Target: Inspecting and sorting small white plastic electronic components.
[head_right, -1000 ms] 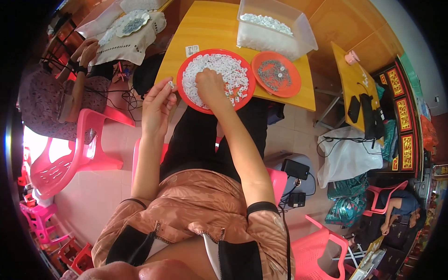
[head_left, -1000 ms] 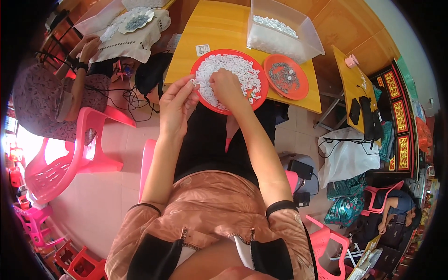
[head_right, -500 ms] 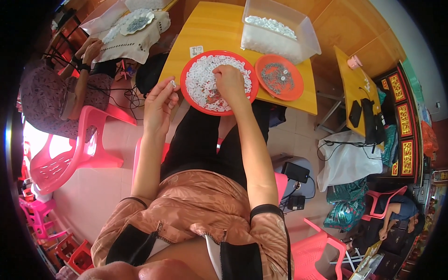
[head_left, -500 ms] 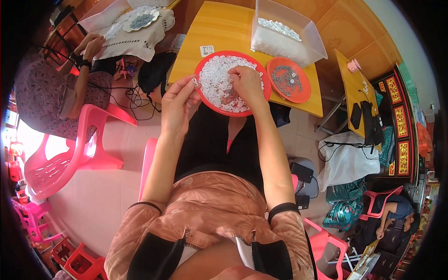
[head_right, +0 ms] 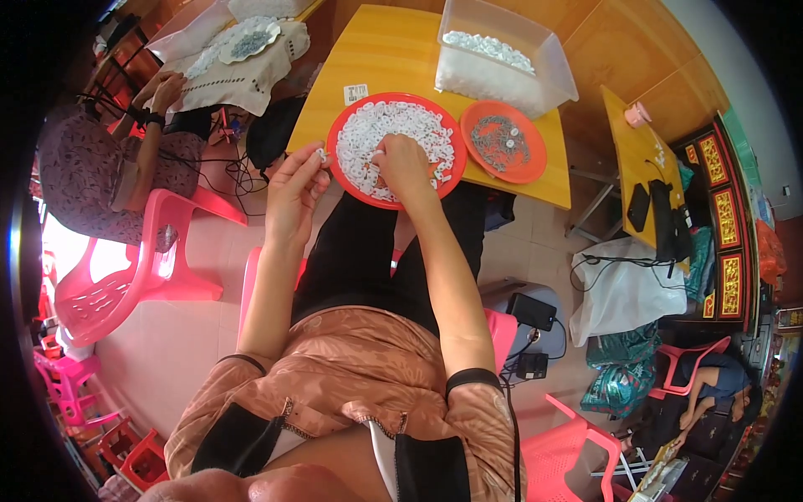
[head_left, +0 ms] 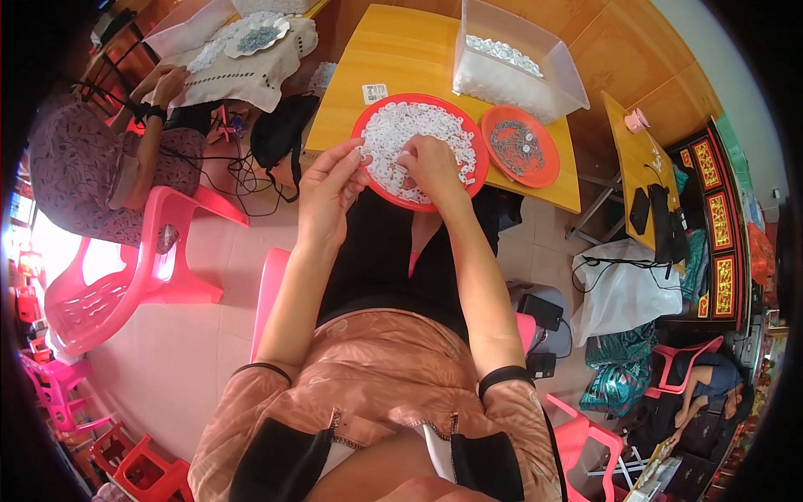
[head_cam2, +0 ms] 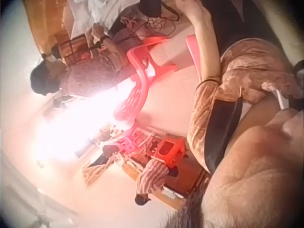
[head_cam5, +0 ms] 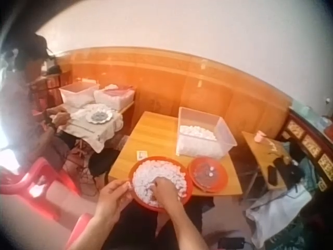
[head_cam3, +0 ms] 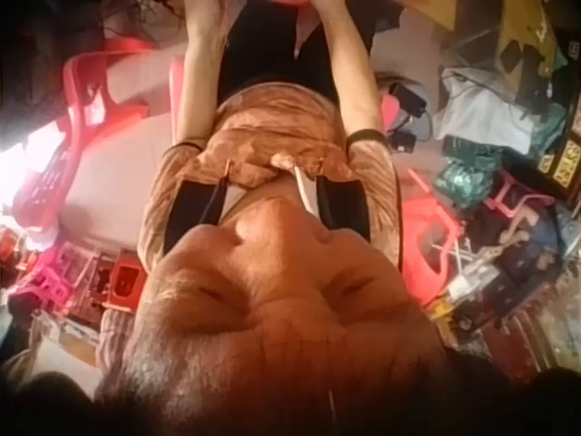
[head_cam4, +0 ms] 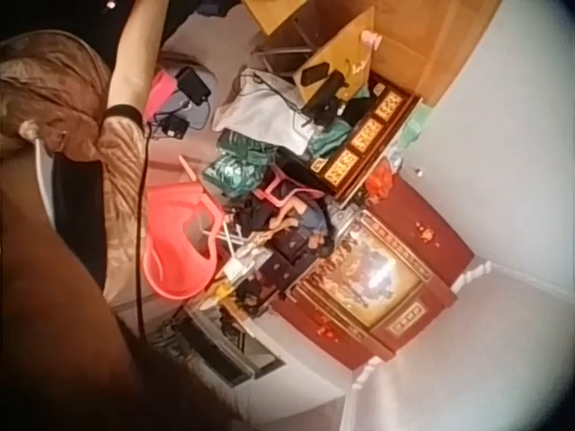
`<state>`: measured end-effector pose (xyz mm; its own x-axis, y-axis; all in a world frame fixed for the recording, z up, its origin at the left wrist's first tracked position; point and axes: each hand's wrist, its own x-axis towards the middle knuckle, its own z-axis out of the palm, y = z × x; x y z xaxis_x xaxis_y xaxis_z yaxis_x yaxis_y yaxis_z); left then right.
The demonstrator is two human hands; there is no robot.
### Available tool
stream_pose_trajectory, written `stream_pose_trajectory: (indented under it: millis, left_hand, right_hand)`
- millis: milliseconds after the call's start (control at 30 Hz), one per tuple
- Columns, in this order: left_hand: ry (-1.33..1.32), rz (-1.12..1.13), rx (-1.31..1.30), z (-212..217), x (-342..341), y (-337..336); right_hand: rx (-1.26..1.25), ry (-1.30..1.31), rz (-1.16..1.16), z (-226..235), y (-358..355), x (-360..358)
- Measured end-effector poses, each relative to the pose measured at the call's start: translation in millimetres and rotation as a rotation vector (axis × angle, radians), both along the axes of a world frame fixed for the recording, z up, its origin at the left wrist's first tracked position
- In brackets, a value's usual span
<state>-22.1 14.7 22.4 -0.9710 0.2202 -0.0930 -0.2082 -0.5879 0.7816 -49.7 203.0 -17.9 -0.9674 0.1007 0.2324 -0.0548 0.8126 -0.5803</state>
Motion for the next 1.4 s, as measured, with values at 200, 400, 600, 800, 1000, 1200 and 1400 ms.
stream_pose_trajectory:
  millis: [200, 400, 600, 800, 1000, 1200, 1400]
  left_hand:
    - [0.03, -0.038, -0.022, -1.7, 4.5, 4.1]
    - [0.038, -0.196, 0.178, 1.9, 19.1, 13.0]
    - [0.04, -0.231, 0.251, 5.3, 29.9, 22.8]
    - [0.053, -0.202, 0.299, 3.7, 32.3, 22.2]
    - [0.11, -0.173, 0.208, 10.7, 36.9, 25.5]
    - [0.229, -0.06, -0.059, 16.4, 37.6, 22.3]
    - [0.26, -0.034, -0.142, 17.0, 38.9, 22.1]
  right_hand:
    - [-0.741, -0.078, 0.065, 41.3, -10.8, 40.5]
    - [-1.149, -0.048, 0.181, 52.9, -20.5, 87.5]
    - [-1.265, 0.053, 0.132, 59.7, -32.3, 97.0]
    - [-1.394, 0.142, 0.046, 68.1, -57.3, 102.4]
    - [-1.415, 0.2, 0.014, 68.8, -50.7, 101.6]
    - [-1.442, 0.194, -0.034, 69.1, -44.1, 103.2]
    - [-1.412, 0.198, -0.015, 70.6, -43.6, 105.5]
